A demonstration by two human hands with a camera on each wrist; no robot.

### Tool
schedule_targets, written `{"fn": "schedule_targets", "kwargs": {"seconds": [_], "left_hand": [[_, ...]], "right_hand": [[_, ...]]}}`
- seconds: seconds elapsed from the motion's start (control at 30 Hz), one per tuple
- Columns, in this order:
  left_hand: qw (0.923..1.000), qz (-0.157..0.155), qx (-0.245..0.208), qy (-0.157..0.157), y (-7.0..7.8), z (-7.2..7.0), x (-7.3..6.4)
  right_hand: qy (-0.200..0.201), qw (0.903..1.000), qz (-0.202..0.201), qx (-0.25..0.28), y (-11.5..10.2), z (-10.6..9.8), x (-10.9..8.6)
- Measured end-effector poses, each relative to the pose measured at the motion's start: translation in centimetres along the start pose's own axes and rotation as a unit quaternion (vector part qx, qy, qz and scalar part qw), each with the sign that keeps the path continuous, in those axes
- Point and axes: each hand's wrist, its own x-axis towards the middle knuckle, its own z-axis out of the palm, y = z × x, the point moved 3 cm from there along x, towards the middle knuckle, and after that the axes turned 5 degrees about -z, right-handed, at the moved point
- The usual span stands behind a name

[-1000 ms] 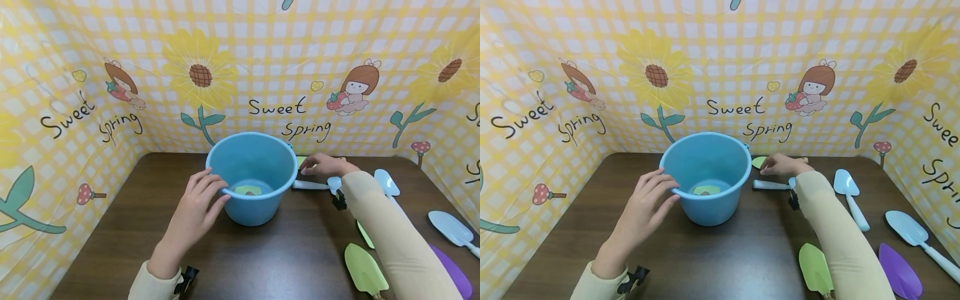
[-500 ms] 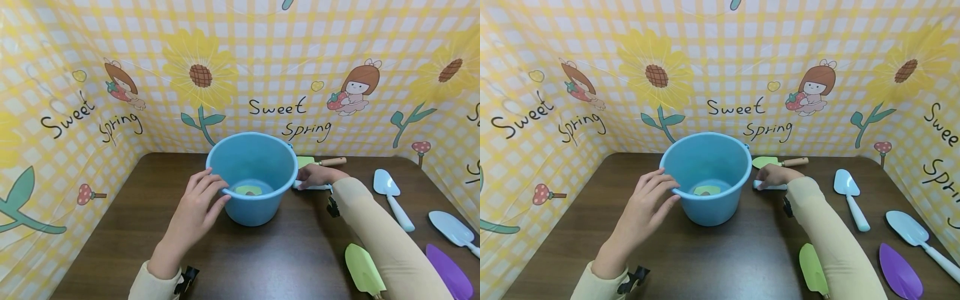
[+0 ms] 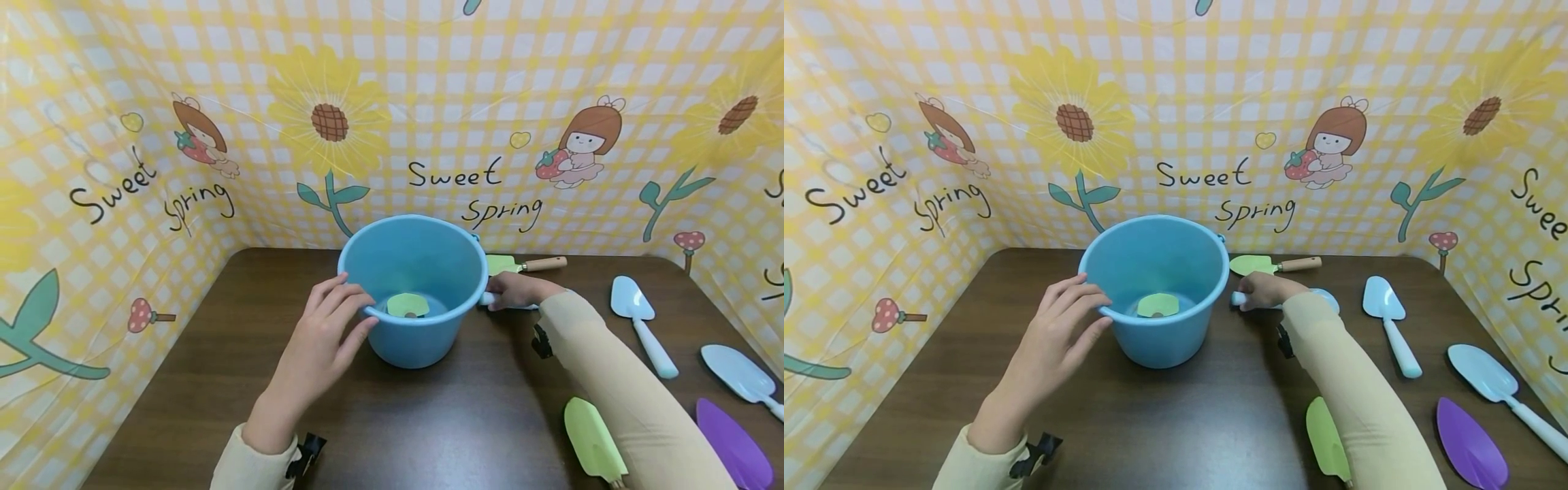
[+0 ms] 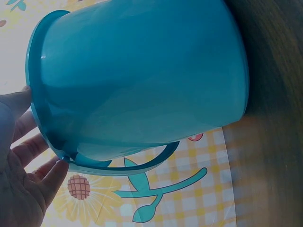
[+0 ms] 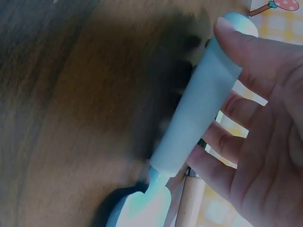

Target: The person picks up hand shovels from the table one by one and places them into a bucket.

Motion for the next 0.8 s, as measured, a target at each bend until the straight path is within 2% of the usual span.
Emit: {"fn": "schedule_targets", "kwargs": {"seconds": [0.23,0.47,0.63,0.8], "left_hand": [[1.0000,-0.003,0.000,-0.002,0.0,0.0,0.0],[1.0000,-0.004,-0.002,-0.003,0.0,0.0,0.0],[1.0000,-0.001,-0.002,0.000,0.0,0.0,0.0],[1.0000,0.000,-0.003,0.000,0.0,0.0,0.0]], "right_hand": [[0.028,0.9989,-0.005,0.038,0.3,-0.2,-0.3],[0.033,0.9977,-0.011,0.058,0.4,-0.3,-0.5],[0.057,0.9954,0.009,0.076,0.7,-0.6,-0.7],[0.078,0.9941,0.019,0.073,1.0,-0.8,-1.1]]}}
